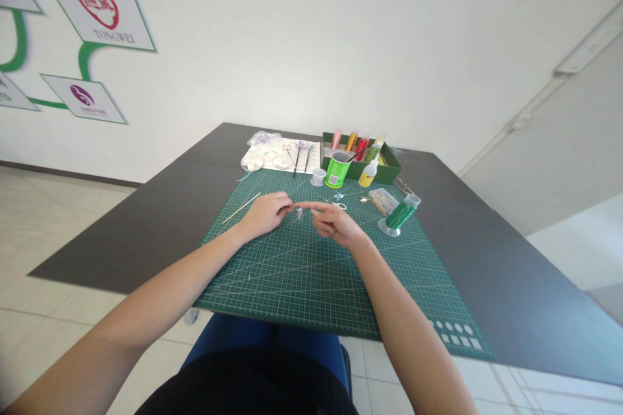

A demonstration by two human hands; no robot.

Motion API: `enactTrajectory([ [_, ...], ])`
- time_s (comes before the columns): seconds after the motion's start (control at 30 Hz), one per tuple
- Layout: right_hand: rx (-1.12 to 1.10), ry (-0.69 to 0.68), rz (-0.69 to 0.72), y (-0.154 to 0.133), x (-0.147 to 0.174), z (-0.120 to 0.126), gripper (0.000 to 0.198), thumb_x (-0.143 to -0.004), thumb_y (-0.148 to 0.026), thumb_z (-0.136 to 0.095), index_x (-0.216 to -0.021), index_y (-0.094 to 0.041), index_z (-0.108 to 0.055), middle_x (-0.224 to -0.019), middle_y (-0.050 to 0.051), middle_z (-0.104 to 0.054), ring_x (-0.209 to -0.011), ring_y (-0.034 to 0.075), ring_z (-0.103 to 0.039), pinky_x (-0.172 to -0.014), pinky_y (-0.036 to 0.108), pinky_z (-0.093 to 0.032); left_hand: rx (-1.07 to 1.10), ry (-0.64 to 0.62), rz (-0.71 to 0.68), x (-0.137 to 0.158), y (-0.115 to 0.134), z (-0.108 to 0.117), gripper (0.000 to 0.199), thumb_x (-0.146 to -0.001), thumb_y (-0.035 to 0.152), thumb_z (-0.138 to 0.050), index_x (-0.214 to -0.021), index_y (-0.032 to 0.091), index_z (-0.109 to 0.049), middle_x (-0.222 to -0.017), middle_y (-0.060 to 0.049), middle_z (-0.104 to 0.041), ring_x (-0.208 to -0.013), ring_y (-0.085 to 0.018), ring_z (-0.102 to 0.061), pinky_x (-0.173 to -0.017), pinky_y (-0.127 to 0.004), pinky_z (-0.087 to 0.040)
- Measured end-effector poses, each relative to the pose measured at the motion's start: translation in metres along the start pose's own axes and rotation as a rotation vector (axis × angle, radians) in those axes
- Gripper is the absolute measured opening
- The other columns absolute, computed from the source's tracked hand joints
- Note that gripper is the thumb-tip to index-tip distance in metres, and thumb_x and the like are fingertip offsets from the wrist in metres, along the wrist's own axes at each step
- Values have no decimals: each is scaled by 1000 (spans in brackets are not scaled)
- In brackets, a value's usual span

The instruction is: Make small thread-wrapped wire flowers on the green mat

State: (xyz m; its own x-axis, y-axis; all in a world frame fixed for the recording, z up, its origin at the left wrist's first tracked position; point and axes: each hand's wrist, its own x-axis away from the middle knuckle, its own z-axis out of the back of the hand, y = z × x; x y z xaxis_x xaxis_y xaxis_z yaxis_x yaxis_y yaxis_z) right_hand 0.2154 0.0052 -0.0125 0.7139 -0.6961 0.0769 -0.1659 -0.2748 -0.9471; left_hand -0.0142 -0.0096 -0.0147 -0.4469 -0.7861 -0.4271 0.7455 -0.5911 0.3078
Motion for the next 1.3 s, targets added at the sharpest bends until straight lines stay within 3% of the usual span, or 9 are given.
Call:
enactTrajectory([
  [0.57, -2, 28, -6, -4, 2, 7, 59, -86, -25, -62, -142, -11, -50, -44, -13, -26, -43, 8, -11, -42, 22, -11, 30, 44, -78, 0, 1, 2, 23, -98, 19, -46, -93, 20, -68, -94, -4, -66, -89, -17, -62, -76, -28, -45],
  [1.3, -2, -11, -48, -1, 2, 18, 58, -88, -24, -63, -143, -11, -49, -42, -13, -27, -42, 7, -11, -41, 20, -12, 96, 65, -197, -1, -1, 4, 23, -97, 14, -44, -91, 18, -66, -93, -4, -66, -83, -16, -62, -72, -26, -44],
])
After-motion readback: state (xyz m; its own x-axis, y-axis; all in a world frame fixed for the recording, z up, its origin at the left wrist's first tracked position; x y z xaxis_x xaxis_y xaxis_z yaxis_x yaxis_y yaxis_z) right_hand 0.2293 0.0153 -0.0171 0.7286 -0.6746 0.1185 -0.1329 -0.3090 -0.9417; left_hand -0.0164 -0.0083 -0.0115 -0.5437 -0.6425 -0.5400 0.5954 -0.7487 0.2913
